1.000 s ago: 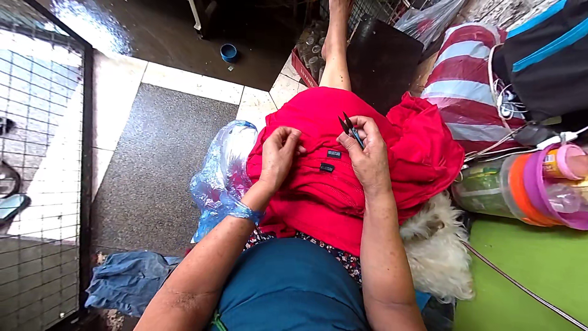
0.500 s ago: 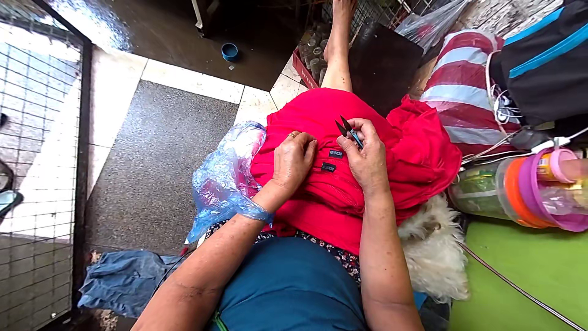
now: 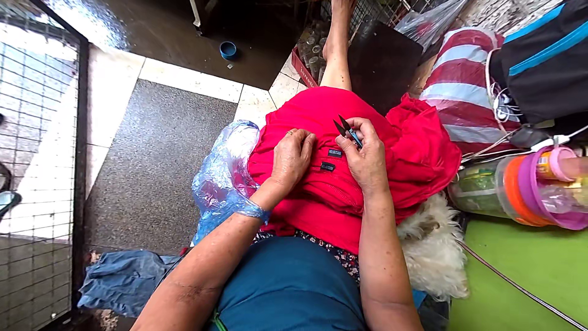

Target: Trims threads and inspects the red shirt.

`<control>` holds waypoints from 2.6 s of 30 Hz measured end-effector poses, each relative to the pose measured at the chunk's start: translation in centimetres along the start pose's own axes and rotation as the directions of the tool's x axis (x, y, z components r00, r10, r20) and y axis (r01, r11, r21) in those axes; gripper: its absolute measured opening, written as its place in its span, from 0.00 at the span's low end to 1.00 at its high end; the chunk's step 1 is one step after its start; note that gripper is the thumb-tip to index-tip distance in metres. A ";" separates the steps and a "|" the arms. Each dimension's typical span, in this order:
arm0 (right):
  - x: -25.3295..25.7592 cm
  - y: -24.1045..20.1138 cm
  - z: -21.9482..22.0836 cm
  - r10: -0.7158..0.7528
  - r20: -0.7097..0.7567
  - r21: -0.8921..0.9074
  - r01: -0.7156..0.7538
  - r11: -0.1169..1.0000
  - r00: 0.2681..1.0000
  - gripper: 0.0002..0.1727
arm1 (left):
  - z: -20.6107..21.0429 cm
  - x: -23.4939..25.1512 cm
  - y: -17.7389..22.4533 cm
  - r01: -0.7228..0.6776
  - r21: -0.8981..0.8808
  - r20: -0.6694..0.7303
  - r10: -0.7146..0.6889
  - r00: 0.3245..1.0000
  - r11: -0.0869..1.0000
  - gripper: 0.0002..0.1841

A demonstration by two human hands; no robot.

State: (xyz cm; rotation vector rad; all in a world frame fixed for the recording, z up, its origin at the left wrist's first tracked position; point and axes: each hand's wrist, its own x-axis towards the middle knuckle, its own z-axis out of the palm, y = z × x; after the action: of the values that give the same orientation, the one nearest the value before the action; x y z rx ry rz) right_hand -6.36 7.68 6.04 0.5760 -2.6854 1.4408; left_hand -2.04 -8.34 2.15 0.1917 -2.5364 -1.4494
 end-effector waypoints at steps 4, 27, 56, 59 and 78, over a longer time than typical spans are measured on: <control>-0.1 0.0 0.0 0.003 0.006 -0.009 -0.003 1.000 1.000 0.15 | 0.0 0.1 -0.6 -0.071 -0.049 0.024 0.072 0.997 0.996 0.09; -0.3 0.0 0.3 -0.170 0.032 -0.091 0.172 0.981 0.985 0.14 | -2.6 -0.3 -0.4 0.268 -0.284 0.134 -0.238 0.962 0.921 0.16; 0.0 -1.2 1.6 -0.267 0.293 -0.456 0.380 0.805 0.918 0.08 | -0.9 -2.9 -2.2 -0.118 -0.381 -0.135 0.071 0.988 0.917 0.08; 0.0 -1.5 1.3 -0.208 0.218 -0.403 0.282 0.871 0.954 0.11 | -2.7 -5.0 -0.3 -0.250 -0.308 -0.034 0.252 0.967 0.918 0.10; -5.4 -7.6 11.8 -0.010 0.493 -0.061 0.046 0.997 0.870 0.19 | -14.2 -14.2 -1.0 -0.072 0.375 0.274 -0.037 0.961 0.924 0.12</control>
State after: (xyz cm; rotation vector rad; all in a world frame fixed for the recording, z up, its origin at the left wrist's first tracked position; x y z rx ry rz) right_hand 2.88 -4.06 4.22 1.1099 -3.0644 1.3278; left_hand 15.23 -17.63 6.64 0.0242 -3.0243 -1.0173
